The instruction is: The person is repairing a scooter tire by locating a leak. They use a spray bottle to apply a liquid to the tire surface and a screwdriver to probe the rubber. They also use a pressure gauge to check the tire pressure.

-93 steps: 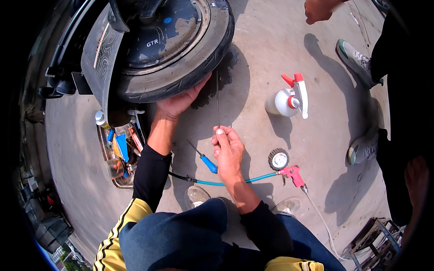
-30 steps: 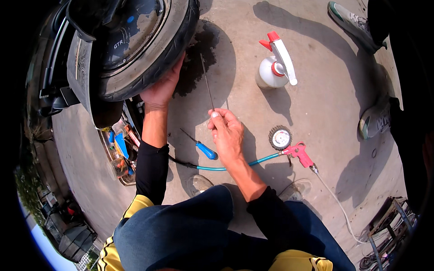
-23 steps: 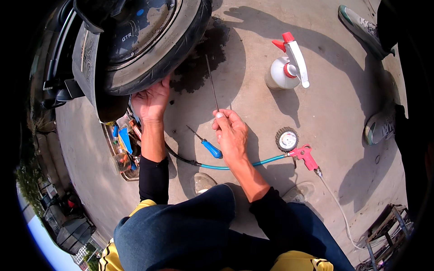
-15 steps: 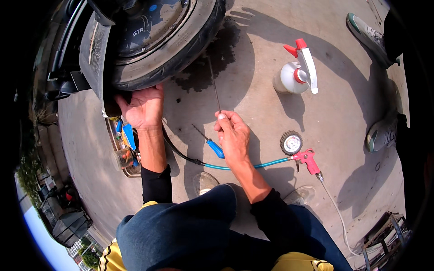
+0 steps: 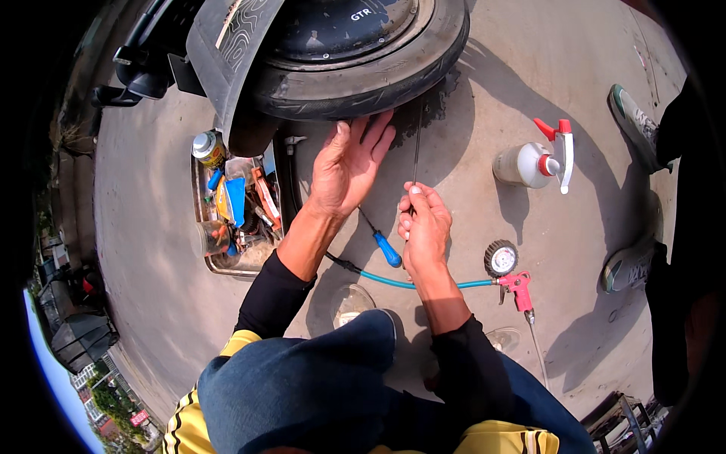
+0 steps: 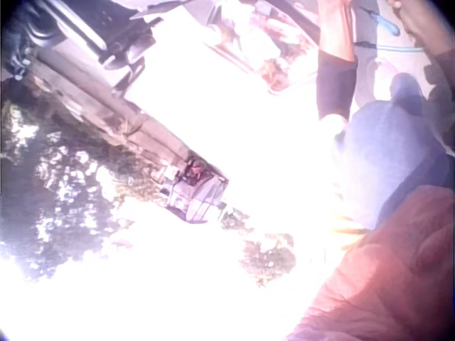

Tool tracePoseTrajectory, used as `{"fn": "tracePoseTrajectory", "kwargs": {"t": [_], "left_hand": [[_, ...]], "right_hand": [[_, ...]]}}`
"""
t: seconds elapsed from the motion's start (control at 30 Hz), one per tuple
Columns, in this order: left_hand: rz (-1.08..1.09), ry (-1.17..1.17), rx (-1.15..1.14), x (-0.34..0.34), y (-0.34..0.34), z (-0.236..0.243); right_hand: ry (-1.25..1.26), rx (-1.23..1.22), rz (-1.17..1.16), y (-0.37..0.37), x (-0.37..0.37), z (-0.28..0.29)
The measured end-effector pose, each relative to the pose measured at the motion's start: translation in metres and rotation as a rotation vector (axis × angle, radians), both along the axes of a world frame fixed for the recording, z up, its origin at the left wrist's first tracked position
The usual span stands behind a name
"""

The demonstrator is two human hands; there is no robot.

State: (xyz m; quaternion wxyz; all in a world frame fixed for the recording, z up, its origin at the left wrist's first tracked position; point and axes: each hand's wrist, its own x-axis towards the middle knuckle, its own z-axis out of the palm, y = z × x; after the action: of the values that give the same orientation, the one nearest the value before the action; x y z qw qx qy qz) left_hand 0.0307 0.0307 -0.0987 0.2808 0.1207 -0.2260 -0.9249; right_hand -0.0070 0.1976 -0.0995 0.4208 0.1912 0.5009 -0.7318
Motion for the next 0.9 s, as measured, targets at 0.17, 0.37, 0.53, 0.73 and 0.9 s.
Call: {"fn": "tracePoseTrajectory", "kwargs": {"t": [0.17,0.37,0.53,0.73,0.9], "left_hand": [[0.057,0.141,0.173,-0.007,-0.016,0.025],[-0.011,0.288,0.23,-0.005,-0.026,0.016],[0.017,0.16,0.429,-0.007,-0.047,-0.011],[-0.228,0.024,0.457,-0.018,-0.107,-0.049],[-0.227,-0.255,0.031,-0.03,-0.108,-0.041]], "right_hand": [[0.029,-0.019,0.003,-0.013,0.002,0.011],[0.029,-0.03,0.032,-0.005,0.007,0.013],[0.087,-0.028,0.139,0.003,0.018,0.009],[0.125,-0.076,0.224,-0.015,0.023,0.008],[0.104,-0.055,0.194,-0.021,0.03,-0.004]]}}
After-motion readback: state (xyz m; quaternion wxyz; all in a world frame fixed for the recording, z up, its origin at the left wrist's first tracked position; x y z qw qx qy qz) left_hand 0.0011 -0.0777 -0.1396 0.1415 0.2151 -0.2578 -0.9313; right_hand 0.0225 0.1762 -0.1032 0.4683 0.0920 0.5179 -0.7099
